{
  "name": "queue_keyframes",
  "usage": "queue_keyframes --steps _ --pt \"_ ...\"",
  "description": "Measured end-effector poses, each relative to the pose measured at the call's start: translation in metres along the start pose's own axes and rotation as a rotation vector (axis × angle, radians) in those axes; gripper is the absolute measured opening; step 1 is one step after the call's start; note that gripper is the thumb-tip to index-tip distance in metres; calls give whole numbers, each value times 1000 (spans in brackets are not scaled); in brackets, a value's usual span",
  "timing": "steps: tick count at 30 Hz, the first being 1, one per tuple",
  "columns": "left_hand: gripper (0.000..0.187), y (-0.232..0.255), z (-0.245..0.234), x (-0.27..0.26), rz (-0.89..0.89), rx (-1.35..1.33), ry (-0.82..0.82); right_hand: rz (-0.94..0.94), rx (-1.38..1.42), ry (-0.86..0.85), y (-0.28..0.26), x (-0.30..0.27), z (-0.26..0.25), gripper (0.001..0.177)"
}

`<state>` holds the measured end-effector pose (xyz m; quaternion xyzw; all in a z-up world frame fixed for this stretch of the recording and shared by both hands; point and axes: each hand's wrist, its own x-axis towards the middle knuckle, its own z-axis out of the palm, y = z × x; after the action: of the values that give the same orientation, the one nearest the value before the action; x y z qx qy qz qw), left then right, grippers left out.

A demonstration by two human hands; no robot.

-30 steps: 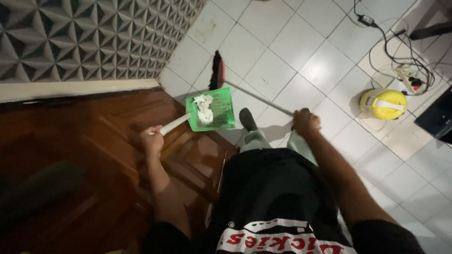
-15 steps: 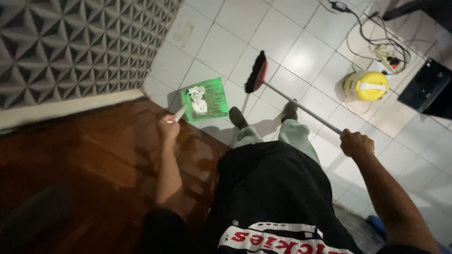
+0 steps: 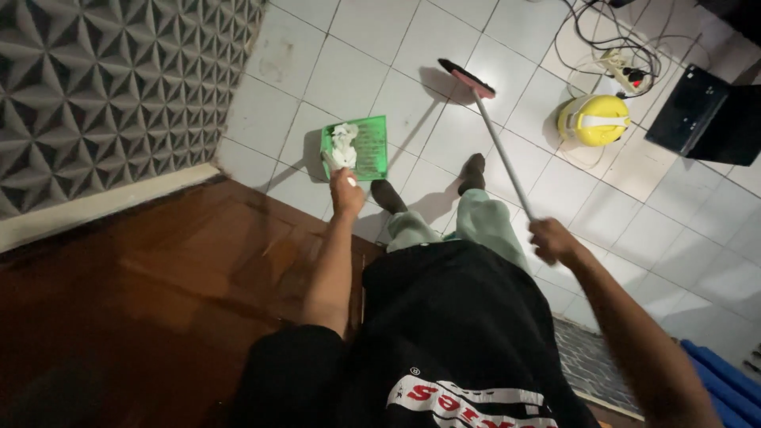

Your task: The person sweeps a tiled floor with a broom, moving debris toward a green dustpan. They then use the dustpan to collect the swept material and walk around the room to gather more debris.

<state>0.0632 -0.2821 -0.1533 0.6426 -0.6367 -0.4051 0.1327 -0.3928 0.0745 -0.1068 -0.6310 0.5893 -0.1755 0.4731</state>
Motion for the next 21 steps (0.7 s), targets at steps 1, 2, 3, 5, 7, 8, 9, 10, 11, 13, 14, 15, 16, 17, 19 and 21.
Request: queue_keyframes --steps 1,2,3,5,7,8,9,10,11,13,14,15,16,17,19,21 --pt "22 12 1 0 -2 -6 -3 5 -5 -3 -19 34 0 21" --pt "22 24 1 -1 -51 81 -175 411 190 0 -37 70 0 17" --pt "26 35 1 -2 -99 167 -347 819 382 8 -56 106 1 33" --pt "26 54 -7 1 -55 243 -422 765 105 -232 -41 158 27 29" --pt "26 65 -11 6 -10 325 -490 689 -169 -465 -62 199 40 27" --pt "27 65 -8 10 -3 311 -511 261 -633 -568 -91 212 42 24" --pt "28 65 -6 13 5 297 -532 -202 -1072 -630 -120 225 44 21" --pt "28 71 -5 13 7 296 -532 -200 -1074 -630 -114 233 59 21" --pt "29 76 -4 13 23 277 -546 -240 -950 -599 -108 242 75 17" --pt "30 77 1 10 40 260 -569 -272 -820 -568 -97 252 114 16" --pt "29 75 8 11 30 277 -567 -322 -631 -516 -90 256 132 17" --pt "28 74 15 11 21 294 -566 -370 -443 -462 -83 259 150 22" --pt "28 78 14 9 24 291 -570 -364 -444 -462 -105 261 142 22" --pt "28 83 12 6 4 235 -572 -97 -240 -475 -129 262 135 21" --pt "28 88 11 8 -11 175 -569 167 -43 -475 -171 271 114 21" --pt "27 89 10 3 -41 135 -560 937 589 -428 -215 271 90 28"
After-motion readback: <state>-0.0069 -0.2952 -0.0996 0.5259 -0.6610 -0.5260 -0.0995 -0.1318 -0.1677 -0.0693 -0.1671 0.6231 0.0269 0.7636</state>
